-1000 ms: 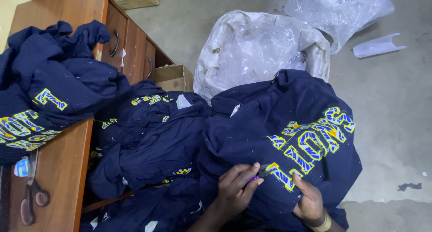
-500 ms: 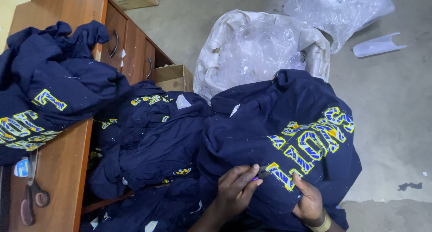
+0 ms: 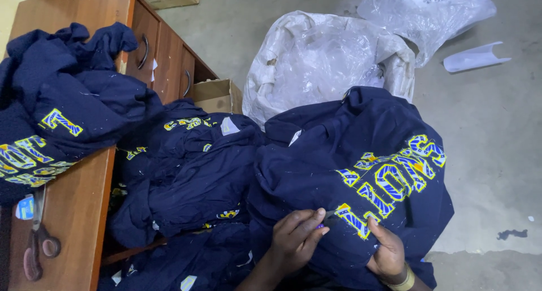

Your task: Trimming loose threads from the embroidery on navy blue sweatshirts using a small hand tool.

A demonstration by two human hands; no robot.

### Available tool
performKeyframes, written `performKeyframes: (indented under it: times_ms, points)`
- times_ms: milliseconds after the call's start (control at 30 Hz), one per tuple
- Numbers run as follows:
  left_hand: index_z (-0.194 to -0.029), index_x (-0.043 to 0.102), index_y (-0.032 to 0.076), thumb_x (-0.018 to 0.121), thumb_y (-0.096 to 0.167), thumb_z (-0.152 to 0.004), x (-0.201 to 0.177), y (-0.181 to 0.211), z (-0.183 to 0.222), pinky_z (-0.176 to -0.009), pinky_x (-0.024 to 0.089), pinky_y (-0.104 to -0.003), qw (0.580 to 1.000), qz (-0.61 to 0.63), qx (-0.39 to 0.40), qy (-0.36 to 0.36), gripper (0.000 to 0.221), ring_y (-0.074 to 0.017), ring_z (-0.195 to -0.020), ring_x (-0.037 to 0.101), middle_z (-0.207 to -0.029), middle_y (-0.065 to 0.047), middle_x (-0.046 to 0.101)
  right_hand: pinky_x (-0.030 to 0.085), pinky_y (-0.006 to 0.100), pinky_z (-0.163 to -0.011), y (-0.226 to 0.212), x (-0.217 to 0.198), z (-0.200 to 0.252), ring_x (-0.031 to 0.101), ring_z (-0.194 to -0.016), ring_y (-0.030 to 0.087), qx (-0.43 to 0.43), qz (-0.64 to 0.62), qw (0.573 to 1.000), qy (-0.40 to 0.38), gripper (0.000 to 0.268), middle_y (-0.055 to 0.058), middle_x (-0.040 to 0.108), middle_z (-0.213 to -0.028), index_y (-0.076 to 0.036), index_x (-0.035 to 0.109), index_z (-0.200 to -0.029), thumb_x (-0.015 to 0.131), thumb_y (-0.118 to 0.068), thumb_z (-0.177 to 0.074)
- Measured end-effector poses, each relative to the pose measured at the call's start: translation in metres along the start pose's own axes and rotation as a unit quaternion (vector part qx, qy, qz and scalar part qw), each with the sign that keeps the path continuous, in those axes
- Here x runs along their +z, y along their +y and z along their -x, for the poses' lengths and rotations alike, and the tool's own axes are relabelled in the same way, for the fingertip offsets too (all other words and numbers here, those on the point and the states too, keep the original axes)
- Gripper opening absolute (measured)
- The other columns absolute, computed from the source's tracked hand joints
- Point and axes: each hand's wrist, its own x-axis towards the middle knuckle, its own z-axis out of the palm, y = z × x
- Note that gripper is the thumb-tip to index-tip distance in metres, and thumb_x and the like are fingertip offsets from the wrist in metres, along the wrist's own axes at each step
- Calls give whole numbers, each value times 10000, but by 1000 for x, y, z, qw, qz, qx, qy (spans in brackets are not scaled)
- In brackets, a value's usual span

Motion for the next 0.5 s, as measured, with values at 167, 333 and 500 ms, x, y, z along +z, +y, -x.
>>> performKeyframes:
  times_ms: [167,333,500]
  points:
    - [-1281,692,1,790,78,-991,1,-1,0,-822,653,-356,999,8,-24,22,315,-275,-892,772,-1098,-153,732,338,575,-1252,-6,15,10,456,-1408,419,10,5,1000,18,584,258,479,-1549,62,395,-1574,304,-152,-1039]
    - [-1295,687,3,776,93,-1008,1,-2,1,-809,641,-356,1000,-6,-15,7,313,-269,-900,761,-1106,-151,724,343,588,-1241,-4,11,8,461,-1394,433,5,5,1000,13,579,270,482,-1540,70,400,-1568,307,-148,-1040]
    - [-1281,693,-11,779,87,-1004,1,0,-4,-783,640,-357,1000,-2,-10,24,306,-273,-855,751,-1089,-162,725,346,595,-1238,-4,8,6,464,-1390,445,7,6,1000,17,574,282,486,-1533,84,403,-1560,310,-145,-1042]
